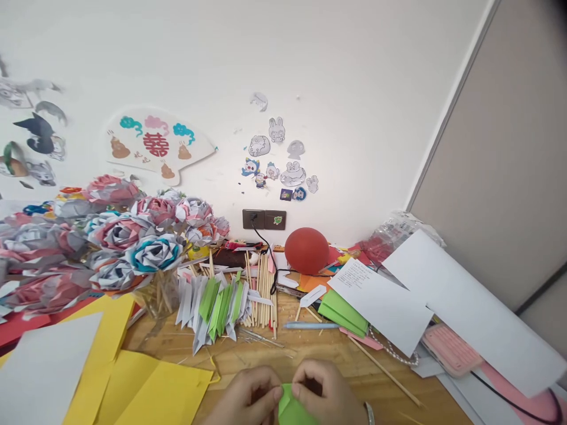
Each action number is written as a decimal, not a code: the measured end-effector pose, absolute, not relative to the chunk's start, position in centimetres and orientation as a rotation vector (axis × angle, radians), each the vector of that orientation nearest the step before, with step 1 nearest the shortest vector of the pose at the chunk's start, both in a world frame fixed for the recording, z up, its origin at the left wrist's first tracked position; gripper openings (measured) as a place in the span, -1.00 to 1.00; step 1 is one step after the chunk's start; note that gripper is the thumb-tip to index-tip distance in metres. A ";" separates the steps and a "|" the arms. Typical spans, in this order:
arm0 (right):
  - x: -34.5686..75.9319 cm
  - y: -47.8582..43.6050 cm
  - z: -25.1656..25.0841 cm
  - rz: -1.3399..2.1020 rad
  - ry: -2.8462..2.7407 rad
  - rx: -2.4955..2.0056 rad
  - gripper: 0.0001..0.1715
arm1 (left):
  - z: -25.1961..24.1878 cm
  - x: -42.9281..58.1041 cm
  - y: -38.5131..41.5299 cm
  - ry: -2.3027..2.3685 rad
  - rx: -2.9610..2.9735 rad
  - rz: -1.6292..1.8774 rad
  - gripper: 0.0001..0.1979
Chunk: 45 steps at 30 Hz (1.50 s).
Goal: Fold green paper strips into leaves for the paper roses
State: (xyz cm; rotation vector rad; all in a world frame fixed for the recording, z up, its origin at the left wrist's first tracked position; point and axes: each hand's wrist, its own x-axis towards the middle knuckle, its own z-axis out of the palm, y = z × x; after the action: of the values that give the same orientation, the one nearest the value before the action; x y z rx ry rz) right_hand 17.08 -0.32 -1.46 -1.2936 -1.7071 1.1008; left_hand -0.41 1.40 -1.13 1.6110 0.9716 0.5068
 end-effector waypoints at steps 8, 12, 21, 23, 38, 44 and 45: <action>17.0 -0.3 -1.7 1.131 -1.737 -1.276 -0.91 | -0.6 -0.2 1.4 1.041 1.612 0.459 -0.61; 17.1 -0.4 -1.7 1.118 -1.738 -1.279 -0.91 | -0.5 -0.1 1.3 1.035 1.597 0.473 -0.58; 17.1 -0.3 -1.5 1.096 -1.750 -1.259 -0.89 | -0.6 -0.2 1.3 0.973 1.547 0.518 -0.45; 17.1 -0.4 -1.5 1.100 -1.748 -1.262 -0.90 | -0.7 -0.2 1.4 0.995 1.533 0.526 -0.48; 16.7 -0.6 -1.8 1.018 -1.852 -1.339 -0.90 | -0.2 0.0 0.9 1.042 1.618 0.525 -0.67; 16.7 -0.4 -2.1 0.955 -1.940 -1.374 -0.94 | -0.4 0.0 0.8 1.038 1.613 0.516 -0.67; 16.7 -0.4 -2.2 0.948 -1.949 -1.376 -0.95 | -0.4 -0.1 0.9 1.032 1.627 0.516 -0.66</action>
State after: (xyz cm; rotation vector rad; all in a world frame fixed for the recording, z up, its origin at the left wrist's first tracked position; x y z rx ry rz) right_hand 16.69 -0.39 -2.16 -1.3761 -1.9493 0.9476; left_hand -0.07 0.85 -0.39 1.6268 1.0320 0.5157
